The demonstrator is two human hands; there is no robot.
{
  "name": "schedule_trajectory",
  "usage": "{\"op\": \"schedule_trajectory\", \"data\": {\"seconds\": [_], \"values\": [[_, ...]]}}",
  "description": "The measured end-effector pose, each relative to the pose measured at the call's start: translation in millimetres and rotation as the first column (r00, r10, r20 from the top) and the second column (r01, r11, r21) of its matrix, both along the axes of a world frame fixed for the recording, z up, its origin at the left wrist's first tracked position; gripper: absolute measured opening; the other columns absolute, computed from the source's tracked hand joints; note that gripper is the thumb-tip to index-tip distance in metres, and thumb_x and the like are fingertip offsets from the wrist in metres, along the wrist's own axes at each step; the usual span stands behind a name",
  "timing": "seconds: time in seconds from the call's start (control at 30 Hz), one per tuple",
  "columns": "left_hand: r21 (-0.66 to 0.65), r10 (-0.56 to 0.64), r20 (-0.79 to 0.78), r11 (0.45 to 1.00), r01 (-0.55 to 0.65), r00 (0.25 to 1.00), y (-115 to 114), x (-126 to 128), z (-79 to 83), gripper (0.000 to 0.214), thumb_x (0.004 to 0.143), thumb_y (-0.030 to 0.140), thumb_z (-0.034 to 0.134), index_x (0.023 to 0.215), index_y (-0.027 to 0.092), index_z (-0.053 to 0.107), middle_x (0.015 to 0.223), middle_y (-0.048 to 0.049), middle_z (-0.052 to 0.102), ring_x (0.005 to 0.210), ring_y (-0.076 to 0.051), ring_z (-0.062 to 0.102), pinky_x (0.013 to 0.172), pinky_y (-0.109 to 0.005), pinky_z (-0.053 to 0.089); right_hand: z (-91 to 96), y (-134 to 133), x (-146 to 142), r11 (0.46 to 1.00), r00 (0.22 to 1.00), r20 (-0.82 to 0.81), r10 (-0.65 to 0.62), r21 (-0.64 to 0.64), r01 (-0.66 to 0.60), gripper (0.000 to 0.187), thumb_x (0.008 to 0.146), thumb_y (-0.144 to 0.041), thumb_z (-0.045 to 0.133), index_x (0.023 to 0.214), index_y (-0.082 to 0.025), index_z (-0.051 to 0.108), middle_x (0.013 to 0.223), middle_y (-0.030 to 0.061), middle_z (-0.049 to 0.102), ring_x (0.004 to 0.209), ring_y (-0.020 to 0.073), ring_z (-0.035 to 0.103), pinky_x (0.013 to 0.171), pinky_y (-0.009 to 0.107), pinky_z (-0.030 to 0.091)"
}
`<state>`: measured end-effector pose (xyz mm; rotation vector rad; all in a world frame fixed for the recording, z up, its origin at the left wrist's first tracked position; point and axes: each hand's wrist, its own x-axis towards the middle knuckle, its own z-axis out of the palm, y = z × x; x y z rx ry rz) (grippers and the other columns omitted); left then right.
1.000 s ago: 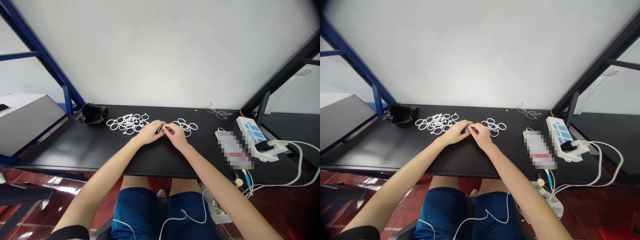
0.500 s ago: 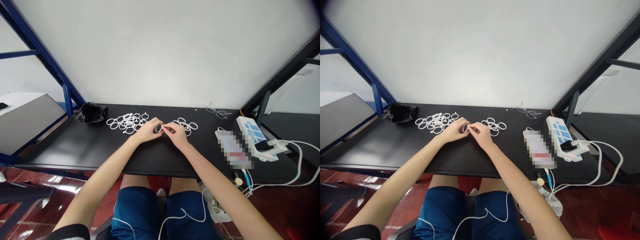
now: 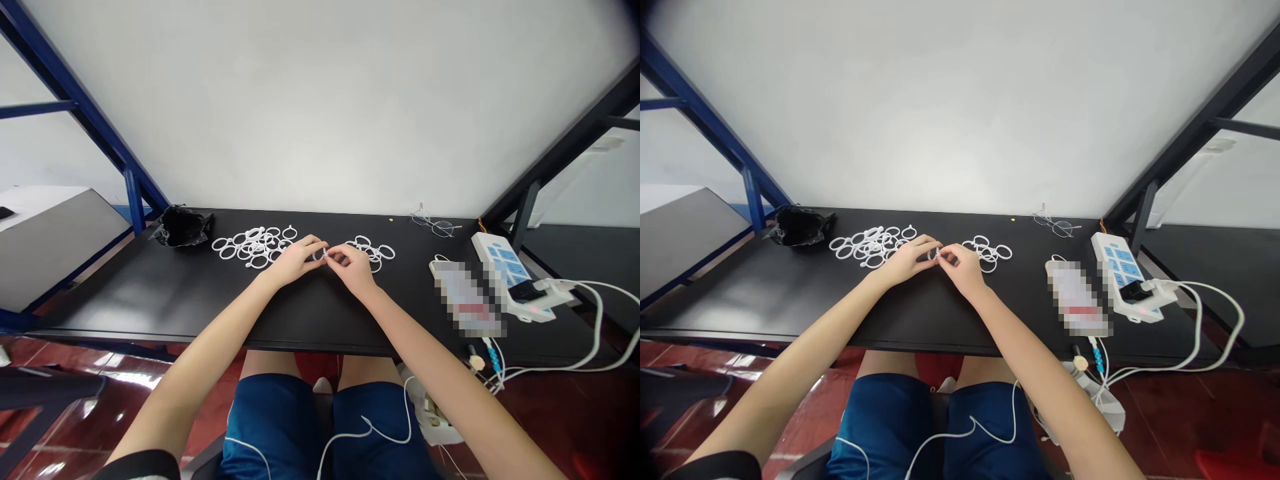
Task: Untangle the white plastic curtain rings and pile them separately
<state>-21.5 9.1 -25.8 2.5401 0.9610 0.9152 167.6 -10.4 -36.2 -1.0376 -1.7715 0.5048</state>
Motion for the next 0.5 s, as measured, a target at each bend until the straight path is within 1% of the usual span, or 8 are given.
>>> {"op": "schedule_trajectory", "data": {"seconds": [0.13,0.33,0.5], "values": [[0.005,0.0,-0.013,1.0,0.0,1.0,-1.6,0.1,2.2,0.033,0.093,0.038,0.053,0.121,0.02,0.058,0.113,-0.01,0.058,0.098,-0.021,0.061,0.088,-0.034,0.05,-1.6,1.1,0.6,1.0,1.0,0.004,-0.004,-0.012,0.004,0.007,0.079,-0.023,0.065,0.082,-0.02,0.07,0.074,0.0025,0.068,0.06,0.0142,0.061,0.049,0.024,0.048],[0.022,-0.016,-0.029,1.0,0.016,0.999,-4.8,2.2,5.1,0.032,0.095,0.036,0.049,0.121,0.02,0.058,0.112,-0.0108,0.058,0.098,-0.021,0.061,0.089,-0.035,0.051,-2.9,2.5,3.2,0.999,0.999,-0.003,0.037,-0.004,-0.037,0.008,0.081,-0.024,0.064,0.077,-0.021,0.07,0.081,0.0042,0.071,0.064,0.0161,0.063,0.051,0.027,0.049],[0.043,-0.013,-0.049,0.999,0.015,0.999,-6.4,3.5,7.1,0.032,0.096,0.036,0.047,0.121,0.02,0.059,0.111,-0.0115,0.059,0.099,-0.022,0.061,0.089,-0.036,0.051,-2.4,2.7,4.4,0.999,0.999,-0.002,0.045,-0.005,-0.045,0.009,0.081,-0.025,0.064,0.076,-0.021,0.07,0.08,0.0039,0.071,0.065,0.0163,0.063,0.052,0.027,0.048]]}}
